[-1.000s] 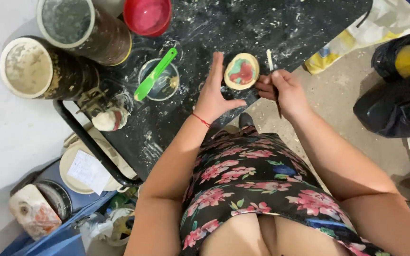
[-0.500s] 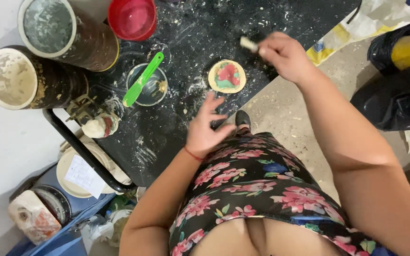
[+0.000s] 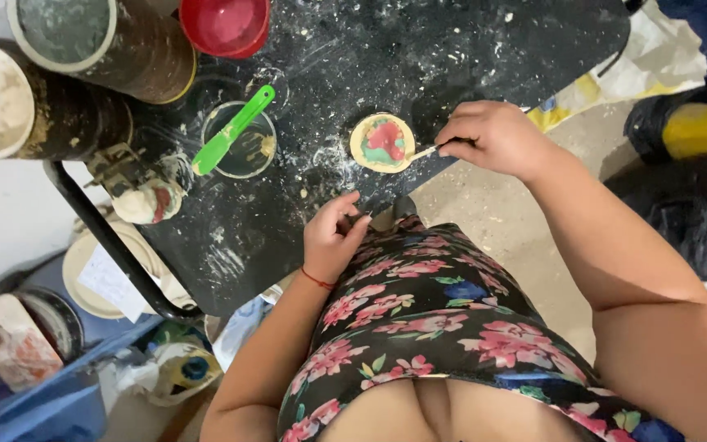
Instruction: Mixing dental material in a bowl and applying it to a mold base using a spatula
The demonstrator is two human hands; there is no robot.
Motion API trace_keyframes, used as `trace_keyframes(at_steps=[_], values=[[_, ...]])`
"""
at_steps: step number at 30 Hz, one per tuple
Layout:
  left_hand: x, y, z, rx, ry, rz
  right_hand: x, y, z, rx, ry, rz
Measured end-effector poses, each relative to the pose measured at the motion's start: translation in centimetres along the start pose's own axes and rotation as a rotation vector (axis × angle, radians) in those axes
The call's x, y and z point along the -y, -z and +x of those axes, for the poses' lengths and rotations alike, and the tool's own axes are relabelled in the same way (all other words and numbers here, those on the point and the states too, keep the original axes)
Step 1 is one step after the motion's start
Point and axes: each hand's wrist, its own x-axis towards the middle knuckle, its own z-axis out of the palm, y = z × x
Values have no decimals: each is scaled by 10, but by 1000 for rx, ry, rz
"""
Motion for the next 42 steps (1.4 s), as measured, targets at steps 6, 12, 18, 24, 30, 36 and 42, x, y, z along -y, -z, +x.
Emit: trace_keyframes(at_steps=[6, 12, 18, 24, 30, 36, 42], values=[[-4, -11, -1, -118, -56, 7, -21, -1, 19, 55, 144, 50], [-10, -14, -1, -151, -76, 121, -44, 3, 37, 74, 222, 25], [-18, -17, 3, -172, -160, 233, -51, 2, 42, 123, 280, 95], [-24, -18, 7, -180, -188, 316, -56, 3, 52, 122, 266, 126], [-14, -22, 4, -204, -212, 410, -52, 8, 54, 140, 210, 151], [-19, -21, 6, -198, -208, 365, -52, 9, 54, 149, 182, 137], [-13, -24, 3, -213, -220, 385, -48, 9, 47, 122, 104, 157]])
